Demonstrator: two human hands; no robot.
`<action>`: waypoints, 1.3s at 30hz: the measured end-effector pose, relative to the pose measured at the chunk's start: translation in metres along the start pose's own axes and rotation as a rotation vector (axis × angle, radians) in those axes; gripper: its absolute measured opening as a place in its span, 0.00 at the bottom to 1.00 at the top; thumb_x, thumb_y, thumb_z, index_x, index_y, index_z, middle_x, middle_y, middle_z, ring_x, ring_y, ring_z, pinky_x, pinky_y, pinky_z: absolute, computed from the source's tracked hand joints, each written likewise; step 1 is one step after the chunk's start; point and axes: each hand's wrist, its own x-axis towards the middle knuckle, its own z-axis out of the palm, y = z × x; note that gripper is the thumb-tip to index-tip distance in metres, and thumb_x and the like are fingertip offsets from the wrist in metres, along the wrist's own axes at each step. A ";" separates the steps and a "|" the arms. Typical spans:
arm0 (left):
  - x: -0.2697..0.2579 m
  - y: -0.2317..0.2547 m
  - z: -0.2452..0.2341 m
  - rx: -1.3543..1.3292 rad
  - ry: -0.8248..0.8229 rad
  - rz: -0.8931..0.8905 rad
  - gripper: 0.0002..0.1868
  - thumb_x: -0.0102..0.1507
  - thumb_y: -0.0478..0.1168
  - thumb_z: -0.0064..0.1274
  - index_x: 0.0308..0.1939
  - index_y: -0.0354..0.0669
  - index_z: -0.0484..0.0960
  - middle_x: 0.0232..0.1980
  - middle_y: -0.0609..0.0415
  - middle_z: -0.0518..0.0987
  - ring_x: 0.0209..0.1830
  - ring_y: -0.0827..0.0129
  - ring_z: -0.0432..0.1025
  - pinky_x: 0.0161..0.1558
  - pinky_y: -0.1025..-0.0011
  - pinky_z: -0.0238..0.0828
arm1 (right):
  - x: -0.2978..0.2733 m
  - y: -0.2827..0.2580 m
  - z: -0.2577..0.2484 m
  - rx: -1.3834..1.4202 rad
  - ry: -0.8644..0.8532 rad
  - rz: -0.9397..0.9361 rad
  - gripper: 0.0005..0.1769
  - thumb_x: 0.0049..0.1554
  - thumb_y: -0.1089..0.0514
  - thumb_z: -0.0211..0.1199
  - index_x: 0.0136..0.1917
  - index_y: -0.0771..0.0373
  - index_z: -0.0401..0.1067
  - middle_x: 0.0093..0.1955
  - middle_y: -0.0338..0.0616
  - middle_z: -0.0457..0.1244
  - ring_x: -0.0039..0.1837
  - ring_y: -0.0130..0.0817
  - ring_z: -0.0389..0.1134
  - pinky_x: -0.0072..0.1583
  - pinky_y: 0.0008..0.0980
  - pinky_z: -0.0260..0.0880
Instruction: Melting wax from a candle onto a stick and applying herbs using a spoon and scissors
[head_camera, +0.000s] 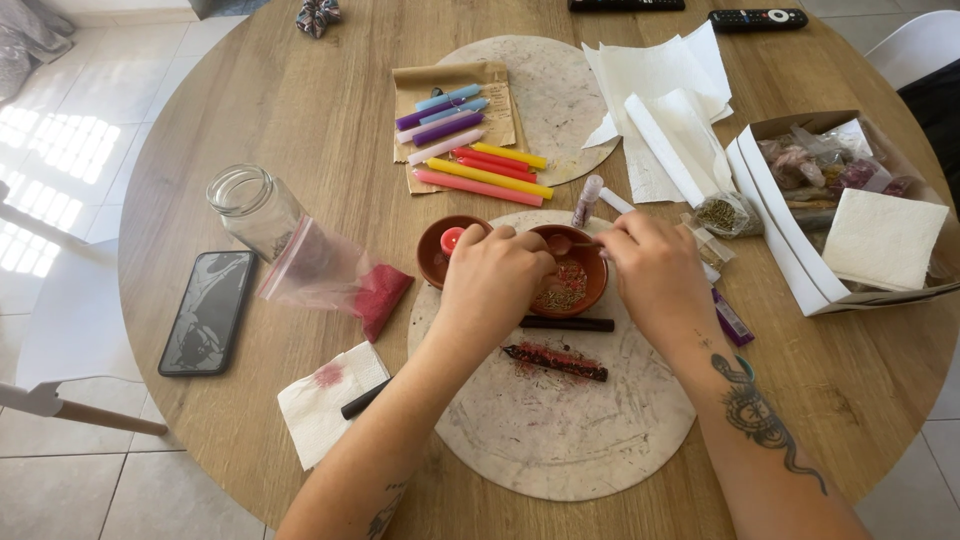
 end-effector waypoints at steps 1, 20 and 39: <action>0.000 -0.002 -0.001 0.047 0.013 0.006 0.02 0.55 0.44 0.53 0.26 0.58 0.79 0.30 0.65 0.75 0.32 0.67 0.68 0.33 0.69 0.55 | -0.001 0.007 0.007 -0.084 0.091 -0.028 0.04 0.56 0.56 0.54 0.45 0.49 0.69 0.46 0.32 0.58 0.54 0.32 0.62 0.51 0.31 0.60; -0.011 -0.014 0.009 0.224 -0.071 -0.002 0.04 0.48 0.37 0.55 0.21 0.55 0.79 0.26 0.64 0.73 0.31 0.66 0.65 0.33 0.68 0.50 | 0.002 -0.012 0.017 -0.010 0.144 -0.064 0.06 0.57 0.57 0.55 0.48 0.52 0.70 0.42 0.35 0.60 0.49 0.34 0.62 0.49 0.32 0.63; -0.009 -0.011 0.005 0.213 -0.091 -0.023 0.08 0.45 0.32 0.54 0.22 0.52 0.81 0.25 0.62 0.76 0.30 0.65 0.67 0.33 0.68 0.51 | -0.002 -0.011 -0.039 -0.016 -0.073 -0.042 0.06 0.54 0.56 0.52 0.43 0.46 0.69 0.44 0.28 0.61 0.53 0.30 0.60 0.53 0.33 0.57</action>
